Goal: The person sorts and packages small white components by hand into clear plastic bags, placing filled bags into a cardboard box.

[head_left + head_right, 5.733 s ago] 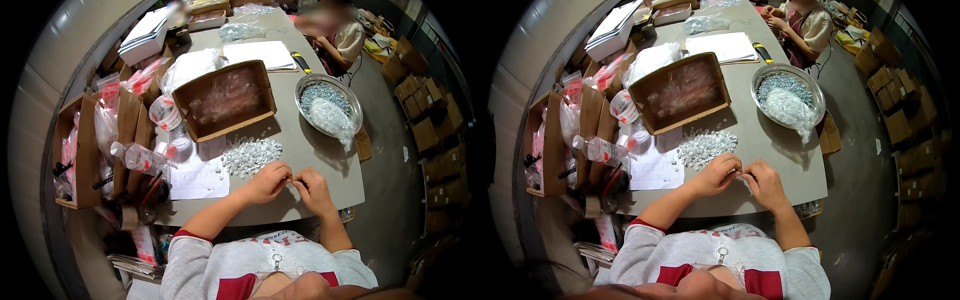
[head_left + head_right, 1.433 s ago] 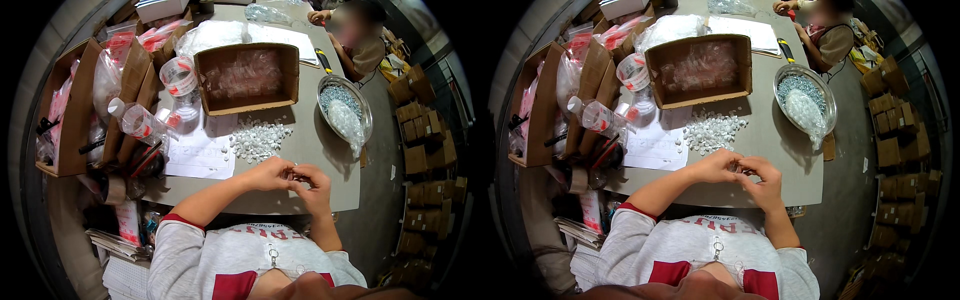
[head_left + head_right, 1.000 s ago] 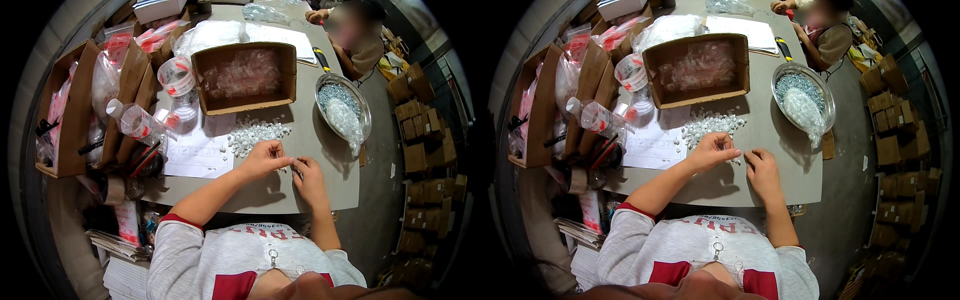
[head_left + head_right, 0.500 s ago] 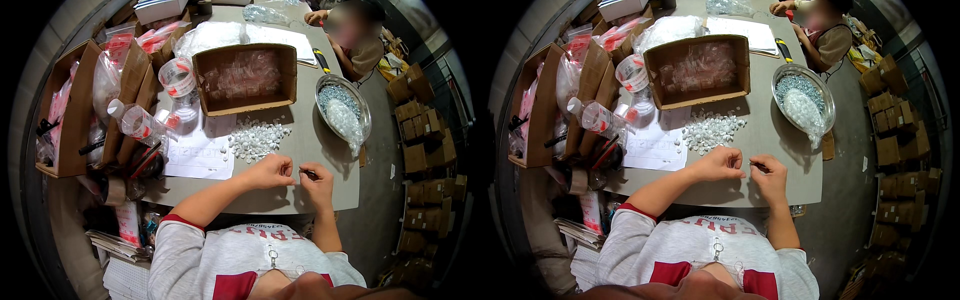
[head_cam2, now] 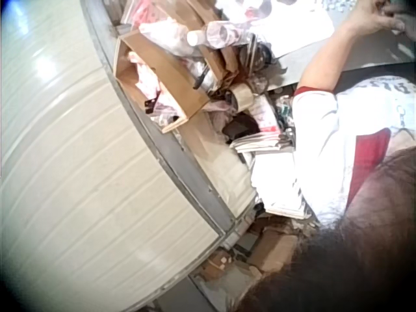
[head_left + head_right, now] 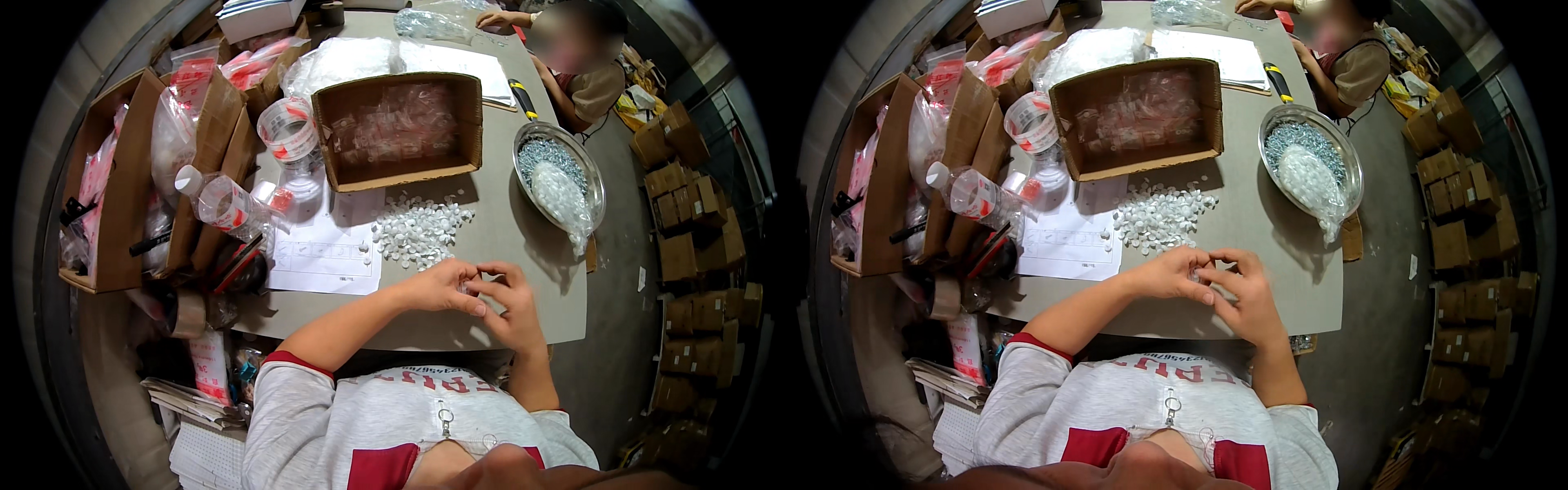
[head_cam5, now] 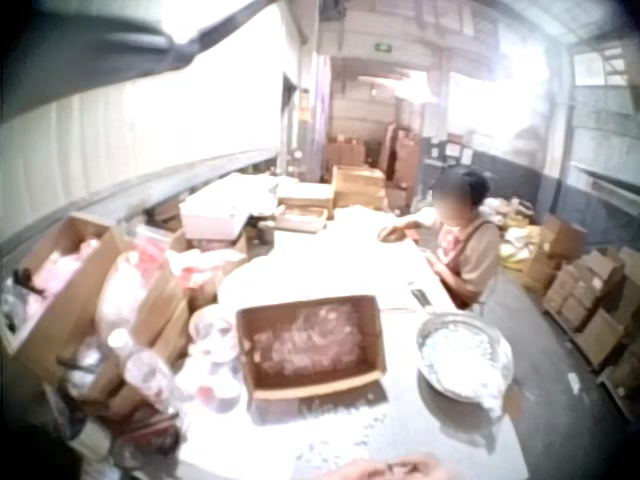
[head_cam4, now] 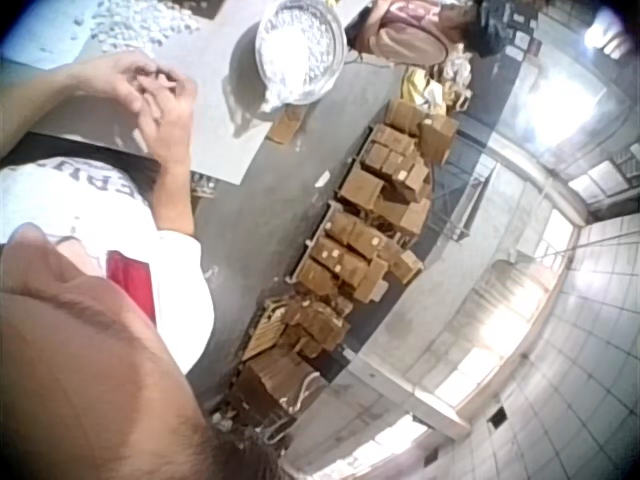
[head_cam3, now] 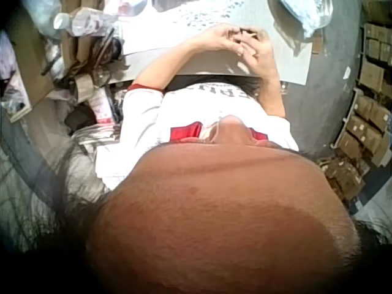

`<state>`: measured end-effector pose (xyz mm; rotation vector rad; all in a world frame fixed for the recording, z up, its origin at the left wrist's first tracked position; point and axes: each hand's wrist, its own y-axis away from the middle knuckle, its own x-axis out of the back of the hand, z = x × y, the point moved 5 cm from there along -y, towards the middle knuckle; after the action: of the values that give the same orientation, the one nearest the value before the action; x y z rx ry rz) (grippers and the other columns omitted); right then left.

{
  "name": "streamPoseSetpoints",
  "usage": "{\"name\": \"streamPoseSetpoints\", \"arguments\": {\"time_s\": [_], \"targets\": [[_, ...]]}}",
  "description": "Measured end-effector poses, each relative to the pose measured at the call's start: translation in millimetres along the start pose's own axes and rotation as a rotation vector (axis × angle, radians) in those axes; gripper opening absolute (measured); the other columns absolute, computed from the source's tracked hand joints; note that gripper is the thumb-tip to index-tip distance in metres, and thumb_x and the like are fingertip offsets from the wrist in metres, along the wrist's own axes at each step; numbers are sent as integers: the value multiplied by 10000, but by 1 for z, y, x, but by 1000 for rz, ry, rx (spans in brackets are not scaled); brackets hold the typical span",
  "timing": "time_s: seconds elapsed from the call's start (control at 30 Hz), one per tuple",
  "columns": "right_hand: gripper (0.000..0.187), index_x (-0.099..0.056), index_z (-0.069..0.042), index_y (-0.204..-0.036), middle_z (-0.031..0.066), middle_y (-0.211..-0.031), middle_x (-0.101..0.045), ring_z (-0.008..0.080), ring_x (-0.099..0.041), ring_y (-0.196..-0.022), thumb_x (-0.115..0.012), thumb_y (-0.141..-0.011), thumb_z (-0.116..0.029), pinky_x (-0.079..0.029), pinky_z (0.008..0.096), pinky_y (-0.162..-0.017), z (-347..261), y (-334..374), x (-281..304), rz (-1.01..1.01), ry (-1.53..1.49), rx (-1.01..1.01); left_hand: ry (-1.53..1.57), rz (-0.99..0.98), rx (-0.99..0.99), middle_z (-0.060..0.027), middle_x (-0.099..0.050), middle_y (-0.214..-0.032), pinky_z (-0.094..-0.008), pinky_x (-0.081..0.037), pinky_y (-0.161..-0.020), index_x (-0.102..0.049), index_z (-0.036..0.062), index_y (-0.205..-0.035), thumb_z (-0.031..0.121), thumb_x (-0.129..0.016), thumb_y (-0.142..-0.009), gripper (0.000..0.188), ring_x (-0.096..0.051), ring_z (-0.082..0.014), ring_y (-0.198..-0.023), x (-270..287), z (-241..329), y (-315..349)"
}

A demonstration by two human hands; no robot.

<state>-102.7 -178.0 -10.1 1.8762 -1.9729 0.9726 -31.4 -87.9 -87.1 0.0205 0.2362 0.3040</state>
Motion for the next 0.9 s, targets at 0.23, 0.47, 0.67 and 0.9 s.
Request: {"name": "streamPoseSetpoints", "arguments": {"time_s": [0.23,0.47,0.67,0.9], "targets": [[172,-623,-35,-816,101,-1019,-561,267,-524,-917,-643,-651,7,-453,338,-712,0,6,0,155,130,124,-249,140,-190,-70,-584,-839,-274,-430,-704,-555,13,-933,308,-726,-718,403,-544,-158,-778,-3,22,2],[117,-592,-24,-789,108,-825,-604,243,-584,-730,-655,-697,11,-466,327,-597,21,15,8,218,51,-76,-540,231,-481,-133,-569,-824,-365,-430,-681,-545,18,-873,166,-603,-802,174,-543,-303,-783,0,39,4],[100,-581,-29,-826,123,-763,-561,260,-553,-648,-628,-741,-9,-435,349,-561,18,12,6,203,190,-54,-738,331,-510,-100,-548,-806,-360,-432,-685,-540,25,-828,68,-582,-809,63,-525,-283,-764,-6,40,5],[62,-605,-9,-804,113,-718,-563,255,-539,-634,-628,-746,-16,-428,323,-564,36,27,22,270,66,-193,-850,383,-452,-127,-550,-823,-385,-433,-698,-537,16,-854,89,-603,-787,119,-531,-308,-789,-4,40,-1]]}}
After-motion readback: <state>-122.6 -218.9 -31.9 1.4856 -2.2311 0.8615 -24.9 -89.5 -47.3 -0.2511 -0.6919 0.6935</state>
